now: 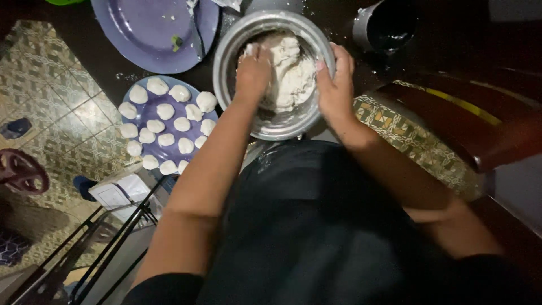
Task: The person kneads white dough in a metal pot by hand while occasionally adding water from a cup.
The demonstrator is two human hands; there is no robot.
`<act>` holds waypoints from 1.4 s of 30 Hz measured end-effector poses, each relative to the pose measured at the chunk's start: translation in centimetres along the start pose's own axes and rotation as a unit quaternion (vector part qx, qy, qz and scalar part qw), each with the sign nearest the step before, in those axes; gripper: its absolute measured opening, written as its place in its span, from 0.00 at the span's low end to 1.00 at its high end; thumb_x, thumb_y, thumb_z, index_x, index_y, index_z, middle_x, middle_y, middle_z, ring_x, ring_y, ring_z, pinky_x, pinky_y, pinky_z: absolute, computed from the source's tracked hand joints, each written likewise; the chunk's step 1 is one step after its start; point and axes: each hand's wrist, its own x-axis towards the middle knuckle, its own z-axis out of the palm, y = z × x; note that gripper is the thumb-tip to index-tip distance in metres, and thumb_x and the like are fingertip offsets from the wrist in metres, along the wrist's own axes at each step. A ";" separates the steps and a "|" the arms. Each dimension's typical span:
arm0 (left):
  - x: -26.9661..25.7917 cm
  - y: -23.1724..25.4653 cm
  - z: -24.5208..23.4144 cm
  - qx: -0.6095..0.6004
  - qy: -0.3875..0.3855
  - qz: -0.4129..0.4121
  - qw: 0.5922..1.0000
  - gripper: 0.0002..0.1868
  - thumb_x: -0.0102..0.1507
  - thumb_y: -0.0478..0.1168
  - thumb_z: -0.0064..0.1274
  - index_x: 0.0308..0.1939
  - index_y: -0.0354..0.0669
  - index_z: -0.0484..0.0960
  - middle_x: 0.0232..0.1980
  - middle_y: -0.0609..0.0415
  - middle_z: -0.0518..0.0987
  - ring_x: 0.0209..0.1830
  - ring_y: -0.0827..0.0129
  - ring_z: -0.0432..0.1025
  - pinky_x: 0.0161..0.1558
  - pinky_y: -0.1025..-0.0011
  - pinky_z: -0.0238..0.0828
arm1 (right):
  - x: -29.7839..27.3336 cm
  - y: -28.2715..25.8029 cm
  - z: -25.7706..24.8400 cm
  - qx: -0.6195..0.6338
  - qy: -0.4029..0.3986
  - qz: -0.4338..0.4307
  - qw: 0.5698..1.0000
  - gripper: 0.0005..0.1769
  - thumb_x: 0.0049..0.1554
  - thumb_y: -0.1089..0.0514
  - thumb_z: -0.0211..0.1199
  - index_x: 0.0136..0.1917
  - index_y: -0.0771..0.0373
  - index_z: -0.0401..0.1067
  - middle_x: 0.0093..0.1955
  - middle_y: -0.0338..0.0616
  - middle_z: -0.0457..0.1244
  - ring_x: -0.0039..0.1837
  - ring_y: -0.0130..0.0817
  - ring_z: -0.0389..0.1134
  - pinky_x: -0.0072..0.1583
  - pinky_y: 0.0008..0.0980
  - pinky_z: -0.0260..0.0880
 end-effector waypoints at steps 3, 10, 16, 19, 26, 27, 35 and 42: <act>1.4 -0.2 4.8 0.103 0.069 0.113 0.986 0.26 0.70 0.52 0.37 0.67 0.43 0.75 0.66 0.30 0.71 0.63 0.40 0.69 0.69 0.47 0.59 | 0.3 0.4 0.2 -0.068 0.017 -0.063 0.996 0.24 0.70 0.57 0.56 0.77 0.65 0.62 0.74 0.52 0.54 0.74 0.42 0.60 0.75 0.41 0.63; -3.5 5.1 0.5 0.173 -0.229 0.242 0.927 0.26 0.67 0.58 0.37 0.54 0.50 0.84 0.59 0.36 0.79 0.59 0.43 0.74 0.66 0.54 0.63 | 4.9 -0.2 -1.1 -0.132 0.016 -0.206 0.970 0.18 0.66 0.58 0.67 0.67 0.67 0.73 0.63 0.50 0.64 0.65 0.44 0.68 0.67 0.37 0.68; -3.5 6.9 -3.7 0.126 -0.255 0.192 0.939 0.27 0.62 0.62 0.48 0.51 0.47 0.85 0.55 0.36 0.81 0.57 0.47 0.76 0.62 0.56 0.69 | 7.3 -2.2 -1.9 -0.105 -0.074 -0.252 0.959 0.22 0.64 0.62 0.72 0.69 0.62 0.72 0.66 0.48 0.60 0.68 0.43 0.66 0.71 0.37 0.69; -1.8 5.4 -1.9 0.012 -0.088 0.120 0.989 0.28 0.64 0.61 0.45 0.56 0.47 0.82 0.57 0.36 0.81 0.58 0.47 0.77 0.62 0.57 0.71 | 3.7 -2.3 -2.9 -0.030 -0.076 -0.220 0.972 0.33 0.63 0.65 0.69 0.77 0.63 0.59 0.74 0.50 0.53 0.72 0.43 0.63 0.74 0.40 0.68; -1.9 4.9 3.8 0.151 -0.168 0.241 0.944 0.33 0.63 0.63 0.43 0.63 0.49 0.80 0.63 0.31 0.75 0.64 0.38 0.69 0.62 0.48 0.63 | -2.4 -0.1 -1.0 0.077 -0.039 0.004 0.996 0.29 0.68 0.67 0.52 0.81 0.64 0.54 0.70 0.49 0.60 0.72 0.41 0.63 0.75 0.44 0.64; -2.6 5.0 3.2 0.149 -0.161 0.309 0.925 0.35 0.61 0.63 0.45 0.66 0.50 0.78 0.63 0.29 0.73 0.64 0.34 0.66 0.59 0.45 0.61 | -1.9 0.1 -1.1 0.158 -0.050 0.031 0.986 0.29 0.67 0.67 0.53 0.80 0.65 0.54 0.69 0.49 0.61 0.70 0.41 0.64 0.72 0.45 0.67; -4.3 11.3 -7.2 0.434 -0.392 0.173 0.792 0.33 0.62 0.63 0.48 0.60 0.44 0.84 0.66 0.40 0.79 0.65 0.49 0.74 0.67 0.57 0.69 | 3.6 -1.7 -0.8 -0.015 -0.138 -0.076 0.987 0.32 0.59 0.70 0.62 0.75 0.66 0.60 0.68 0.52 0.62 0.70 0.42 0.65 0.71 0.39 0.64; -4.1 6.7 -1.5 0.320 -0.147 0.329 0.876 0.34 0.67 0.61 0.47 0.65 0.36 0.75 0.74 0.25 0.55 0.70 0.34 0.56 0.66 0.48 0.56 | 8.3 -4.6 0.0 -0.148 -0.195 -0.199 0.949 0.32 0.51 0.75 0.58 0.69 0.68 0.65 0.65 0.61 0.63 0.68 0.59 0.64 0.69 0.43 0.64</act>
